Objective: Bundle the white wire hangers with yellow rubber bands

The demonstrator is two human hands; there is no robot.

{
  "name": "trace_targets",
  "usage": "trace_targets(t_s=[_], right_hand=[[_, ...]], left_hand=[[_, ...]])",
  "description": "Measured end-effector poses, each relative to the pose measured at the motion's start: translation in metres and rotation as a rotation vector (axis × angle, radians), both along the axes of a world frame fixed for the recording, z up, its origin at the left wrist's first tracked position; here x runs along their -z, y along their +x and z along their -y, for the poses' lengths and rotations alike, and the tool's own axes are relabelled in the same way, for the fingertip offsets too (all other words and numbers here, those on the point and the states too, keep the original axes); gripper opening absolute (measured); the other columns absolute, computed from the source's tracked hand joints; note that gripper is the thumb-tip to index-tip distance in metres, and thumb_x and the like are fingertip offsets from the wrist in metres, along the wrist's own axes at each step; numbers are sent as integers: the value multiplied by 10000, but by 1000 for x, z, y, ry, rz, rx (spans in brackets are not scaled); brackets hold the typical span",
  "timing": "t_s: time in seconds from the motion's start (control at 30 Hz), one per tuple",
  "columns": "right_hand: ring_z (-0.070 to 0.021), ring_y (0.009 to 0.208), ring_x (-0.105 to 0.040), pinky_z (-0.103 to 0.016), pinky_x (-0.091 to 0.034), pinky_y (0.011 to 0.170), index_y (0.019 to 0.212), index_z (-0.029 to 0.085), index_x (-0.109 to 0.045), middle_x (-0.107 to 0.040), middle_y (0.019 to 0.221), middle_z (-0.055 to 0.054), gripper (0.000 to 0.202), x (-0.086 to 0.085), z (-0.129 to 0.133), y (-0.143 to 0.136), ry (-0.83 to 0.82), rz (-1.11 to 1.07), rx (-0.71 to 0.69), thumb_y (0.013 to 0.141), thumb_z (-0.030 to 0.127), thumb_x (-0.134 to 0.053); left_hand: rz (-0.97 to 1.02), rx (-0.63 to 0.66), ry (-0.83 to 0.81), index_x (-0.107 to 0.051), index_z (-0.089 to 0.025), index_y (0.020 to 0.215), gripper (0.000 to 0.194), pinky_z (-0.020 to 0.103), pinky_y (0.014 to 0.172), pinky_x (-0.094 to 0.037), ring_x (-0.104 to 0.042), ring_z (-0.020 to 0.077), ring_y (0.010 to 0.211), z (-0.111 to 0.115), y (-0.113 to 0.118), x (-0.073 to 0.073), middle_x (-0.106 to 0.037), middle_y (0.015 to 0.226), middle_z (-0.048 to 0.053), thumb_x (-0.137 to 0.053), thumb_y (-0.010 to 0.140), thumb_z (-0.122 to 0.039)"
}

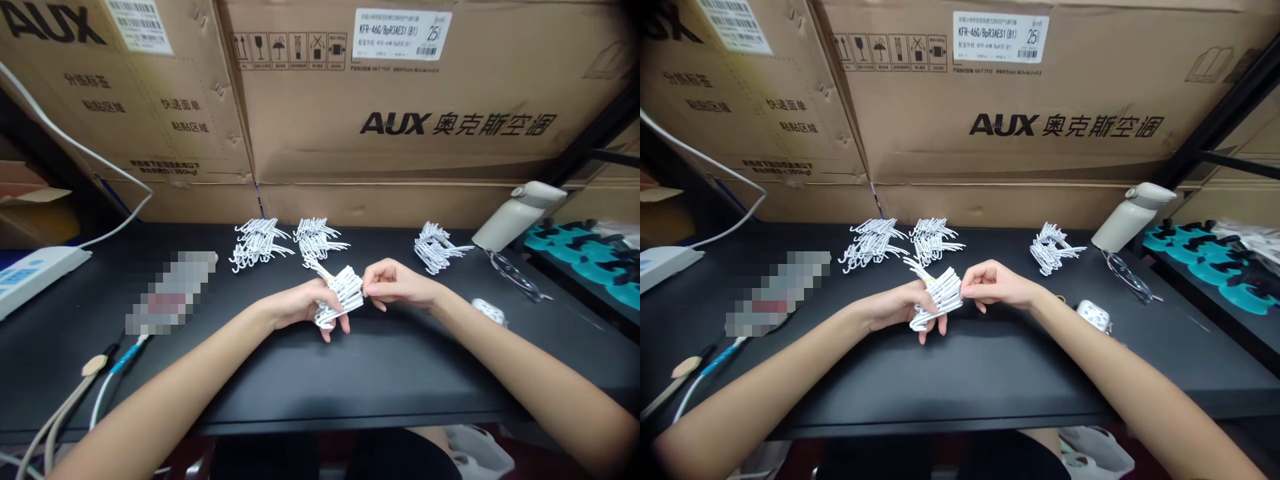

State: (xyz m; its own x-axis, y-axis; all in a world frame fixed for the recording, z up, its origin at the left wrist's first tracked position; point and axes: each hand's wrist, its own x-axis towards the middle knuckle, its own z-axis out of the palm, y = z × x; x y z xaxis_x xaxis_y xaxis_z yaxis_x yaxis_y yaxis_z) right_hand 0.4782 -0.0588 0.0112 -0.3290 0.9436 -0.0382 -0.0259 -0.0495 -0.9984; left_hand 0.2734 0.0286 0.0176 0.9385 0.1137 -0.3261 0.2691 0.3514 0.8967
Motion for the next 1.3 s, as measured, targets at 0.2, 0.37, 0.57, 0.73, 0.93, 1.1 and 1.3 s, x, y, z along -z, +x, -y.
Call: trace_targets(t_s=[0.2,0.37,0.57,0.73,0.93,1.1,1.3], right_hand=[[-30,379,-309,-205,-421,436,663,127,-620,-446,439,79,222,-1,1,-2,36,-25,56,738,311,-721],[-32,366,-250,-220,-425,447,655,136,-611,-344,382,114,204,4,0,-8,47,-128,91,739,291,-715],[-31,377,-254,-192,-361,423,685,147,-597,-370,417,109,207,11,5,-29,-27,-219,134,740,307,-716],[-80,547,-523,-217,-443,535,758,149,-628,-583,637,19,215,14,4,-38,72,-108,234,710,321,-747],[-145,795,-617,-258,-500,680,924,178,-618,-643,891,-39,316,16,0,-30,63,-161,382,807,472,-617],[-140,681,-585,-246,-486,578,1031,195,-568,-629,869,-31,431,19,7,-44,52,-146,281,762,521,-652],[-158,749,-590,-273,-493,701,967,219,-585,-625,858,-19,295,27,11,-61,92,-128,517,807,462,-629]], left_hand=[[31,163,-144,-583,-86,822,208,291,448,-514,-519,132,433,-8,1,11,-707,694,144,-569,654,-207],[-20,262,-159,-616,-62,1000,406,310,438,-511,-468,131,390,-7,-3,3,-708,675,131,-562,620,-194],[-190,454,-136,-667,-134,722,139,298,394,-468,-458,157,430,7,-8,-13,-693,659,106,-606,610,-190],[-106,470,-110,-643,-133,672,70,244,401,-460,-484,139,482,12,-9,-13,-695,703,100,-611,637,-184],[82,66,27,-588,-130,922,225,275,558,-536,-568,131,614,14,-4,-8,-688,847,90,-635,722,-219],[90,-158,347,-565,-134,929,216,214,458,-478,-558,124,617,19,5,-3,-639,826,61,-608,754,-254],[124,-223,617,-523,-160,842,192,191,381,-381,-426,61,416,30,11,6,-483,622,-45,-607,768,-316]])
